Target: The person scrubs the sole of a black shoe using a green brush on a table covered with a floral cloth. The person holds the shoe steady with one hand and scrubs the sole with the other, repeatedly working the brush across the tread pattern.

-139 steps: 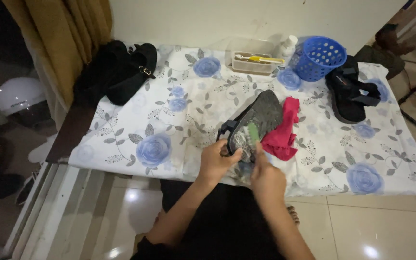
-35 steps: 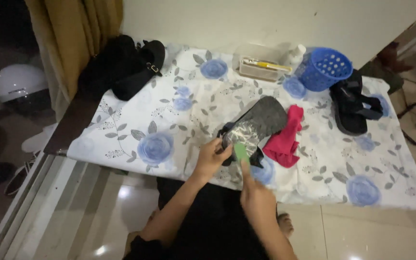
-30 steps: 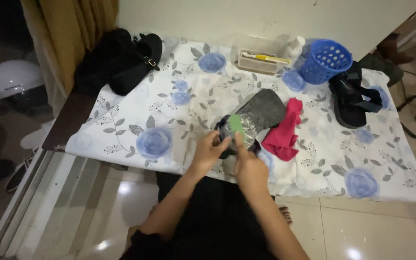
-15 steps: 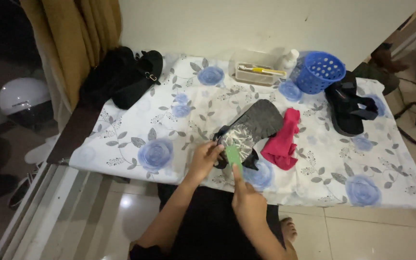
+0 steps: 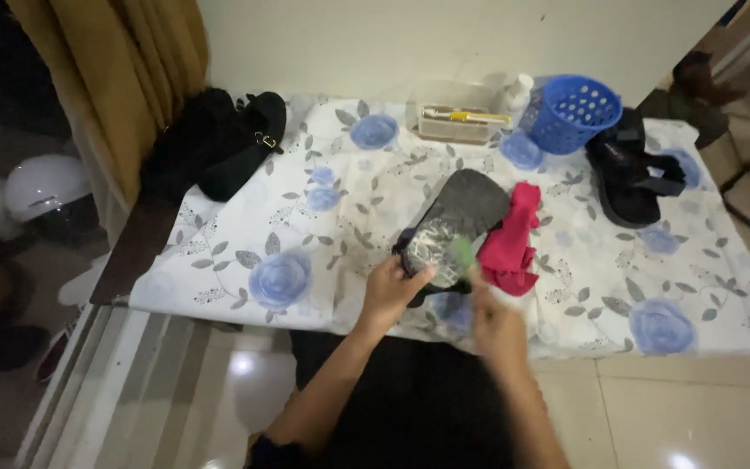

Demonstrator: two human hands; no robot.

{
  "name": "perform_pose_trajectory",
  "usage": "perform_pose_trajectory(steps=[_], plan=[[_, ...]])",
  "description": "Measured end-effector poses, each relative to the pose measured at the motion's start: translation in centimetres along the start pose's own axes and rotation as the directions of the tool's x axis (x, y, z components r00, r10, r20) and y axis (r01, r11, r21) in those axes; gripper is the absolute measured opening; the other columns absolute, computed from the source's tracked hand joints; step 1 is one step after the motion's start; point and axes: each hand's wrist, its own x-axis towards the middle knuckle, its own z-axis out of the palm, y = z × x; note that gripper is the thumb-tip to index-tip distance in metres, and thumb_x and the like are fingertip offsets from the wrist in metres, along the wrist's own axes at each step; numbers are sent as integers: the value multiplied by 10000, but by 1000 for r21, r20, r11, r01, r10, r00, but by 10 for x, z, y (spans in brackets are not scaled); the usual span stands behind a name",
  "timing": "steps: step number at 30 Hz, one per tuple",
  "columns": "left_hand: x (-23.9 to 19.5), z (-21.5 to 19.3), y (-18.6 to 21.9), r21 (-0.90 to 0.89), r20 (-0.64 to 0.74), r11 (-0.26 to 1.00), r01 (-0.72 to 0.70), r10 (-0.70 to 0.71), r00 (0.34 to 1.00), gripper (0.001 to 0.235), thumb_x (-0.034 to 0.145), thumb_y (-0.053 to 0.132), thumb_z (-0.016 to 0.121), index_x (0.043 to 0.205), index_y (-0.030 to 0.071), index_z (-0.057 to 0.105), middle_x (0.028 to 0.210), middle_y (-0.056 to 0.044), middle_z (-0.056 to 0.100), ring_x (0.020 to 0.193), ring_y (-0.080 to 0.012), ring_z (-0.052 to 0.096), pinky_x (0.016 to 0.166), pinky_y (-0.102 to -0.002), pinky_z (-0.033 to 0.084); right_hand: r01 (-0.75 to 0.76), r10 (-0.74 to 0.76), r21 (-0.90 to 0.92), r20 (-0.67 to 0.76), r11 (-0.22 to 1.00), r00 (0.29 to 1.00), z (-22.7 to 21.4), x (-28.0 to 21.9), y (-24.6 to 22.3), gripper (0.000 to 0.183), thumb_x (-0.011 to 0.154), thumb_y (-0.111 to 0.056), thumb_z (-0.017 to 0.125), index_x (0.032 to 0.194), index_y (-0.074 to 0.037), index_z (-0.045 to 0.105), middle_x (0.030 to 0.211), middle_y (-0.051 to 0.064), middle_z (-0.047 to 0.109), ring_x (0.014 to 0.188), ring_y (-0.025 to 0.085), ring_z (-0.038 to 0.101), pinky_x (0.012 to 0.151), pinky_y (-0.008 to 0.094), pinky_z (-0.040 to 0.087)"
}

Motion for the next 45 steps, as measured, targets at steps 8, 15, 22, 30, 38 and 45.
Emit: perform_pose_trajectory(steps=[8, 15, 22, 30, 38, 45], plan=[[12, -6, -35, -139, 30, 989, -50, 55, 998, 546, 743, 309, 725, 1086, -61, 516, 971, -170, 548, 918, -219, 564, 749, -326, 488, -138, 100, 273, 150, 952, 984, -14, 20, 25, 485, 805, -21, 517, 1248, -215, 545, 831, 115, 614, 816, 247, 572, 762, 370, 455], [12, -14, -17, 25, 60, 999, -45, 44, 997, 648, 802, 361, 651, 1246, -60, 438, 1126, -268, 540, 1026, -365, 568, 847, -456, 477, 58, -59, -28, -32, 998, 998, 16, 10, 8, 151, 840, -216, 541, 915, -147, 654, 847, 150, 674, 769, 387, 619, 652, 450, 491], [12, -11, -13, 61, 33, 997, -36, 34, 999, 679, 775, 368, 661, 1253, -60, 440, 1179, -300, 484, 1109, -401, 497, 899, -490, 433, 61, -68, -349, -9, 935, 998, 31, 43, 82, 268, 803, -263, 559, 1065, -247, 616, 734, 111, 643, 662, 322, 640, 603, 407, 513], [4, -8, 4, 166, 29, 986, -10, 5, 1000, 724, 781, 385, 624, 1283, -80, 388, 1225, -314, 462, 1150, -407, 463, 922, -487, 434, 80, -84, -378, 5, 922, 996, -1, 17, -16, 239, 840, -246, 492, 1017, -226, 650, 655, 154, 635, 634, 366, 626, 578, 465, 500], [10, -8, -10, 130, 3, 989, -75, 75, 997, 544, 768, 307, 627, 1179, -20, 481, 1092, -201, 580, 995, -274, 582, 817, -355, 498, -117, 199, -392, 178, 913, 964, 31, 11, 5, 579, 799, -170, 409, 1348, -333, 324, 641, 169, 605, 618, 385, 607, 565, 490, 472], [21, -10, -30, 131, 12, 987, -92, 91, 996, 710, 784, 352, 647, 1278, -90, 389, 1040, -279, 569, 895, -285, 607, 726, -377, 520, -228, 307, -444, 114, 867, 945, 23, 64, -15, 520, 844, -258, 377, 1348, -380, 347, 762, 202, 663, 758, 372, 661, 684, 473, 525]])
